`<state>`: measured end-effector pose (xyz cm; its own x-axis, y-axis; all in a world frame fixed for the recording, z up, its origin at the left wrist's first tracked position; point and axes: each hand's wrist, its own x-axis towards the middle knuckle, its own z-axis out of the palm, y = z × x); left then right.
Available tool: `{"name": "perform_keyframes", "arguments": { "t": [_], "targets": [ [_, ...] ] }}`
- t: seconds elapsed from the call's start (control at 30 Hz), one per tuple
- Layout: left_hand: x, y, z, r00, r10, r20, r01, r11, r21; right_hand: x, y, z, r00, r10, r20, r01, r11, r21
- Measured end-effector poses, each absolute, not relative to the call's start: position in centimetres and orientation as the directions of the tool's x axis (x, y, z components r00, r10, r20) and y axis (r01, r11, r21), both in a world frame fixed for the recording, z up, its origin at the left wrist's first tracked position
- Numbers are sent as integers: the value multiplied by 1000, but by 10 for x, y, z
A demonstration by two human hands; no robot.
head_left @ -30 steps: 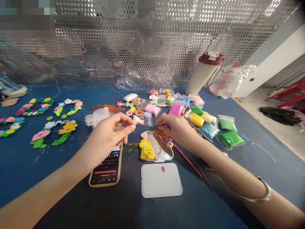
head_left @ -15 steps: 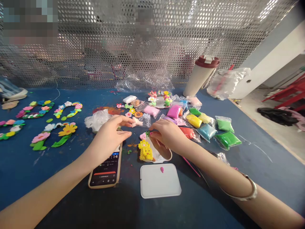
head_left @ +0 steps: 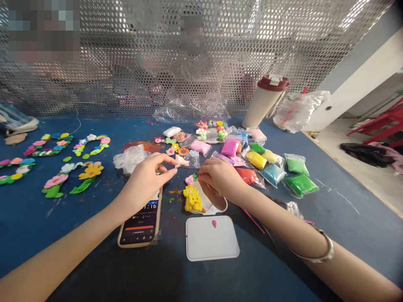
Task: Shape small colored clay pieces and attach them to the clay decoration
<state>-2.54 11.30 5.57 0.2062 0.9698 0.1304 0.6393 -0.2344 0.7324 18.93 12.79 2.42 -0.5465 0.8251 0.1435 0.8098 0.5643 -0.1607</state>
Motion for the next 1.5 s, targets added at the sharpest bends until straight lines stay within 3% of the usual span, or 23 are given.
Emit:
{"name": "perform_keyframes", "arguments": {
  "t": [0.3, 0.43, 0.67, 0.87, 1.0, 1.17, 1.23, 1.3, 1.4, 1.5],
  "targets": [
    [-28, 114, 55, 281, 952, 123, 735, -295, 610, 197, 110, 35, -591, 799, 112, 780, 601, -174],
    [-19, 134, 67, 347, 933, 93, 823, -350, 448, 198, 99, 34, -629, 771, 96, 744, 633, -214],
    [25, 220, 75, 341, 934, 106, 936, -348, 51, 199, 98, 41, -602, 789, 122, 727, 605, -325],
    [38, 235, 67, 377, 926, 34, 926, -376, -38, 216, 104, 64, -487, 851, 197, 727, 520, -448],
    [25, 228, 88, 323, 937, 135, 943, -331, 38, 226, 112, 72, -321, 910, 262, 713, 414, -566],
    [24, 188, 118, 299, 905, 304, 870, -389, 303, 218, 118, 89, -207, 925, 319, 599, 378, -706],
    [29, 168, 118, 377, 884, 276, 706, -467, 532, 210, 119, 95, -238, 918, 316, 448, 393, -803],
    [33, 153, 111, 455, 863, 220, 579, -475, 663, 203, 119, 98, -279, 914, 296, 265, 369, -891],
    [32, 143, 99, 515, 841, 163, 432, -420, 798, 201, 116, 97, -371, 902, 221, 137, 288, -948],
    [25, 140, 95, 560, 820, 120, 338, -358, 870, 203, 111, 91, -427, 895, 129, 135, 204, -970]
  ]
}}
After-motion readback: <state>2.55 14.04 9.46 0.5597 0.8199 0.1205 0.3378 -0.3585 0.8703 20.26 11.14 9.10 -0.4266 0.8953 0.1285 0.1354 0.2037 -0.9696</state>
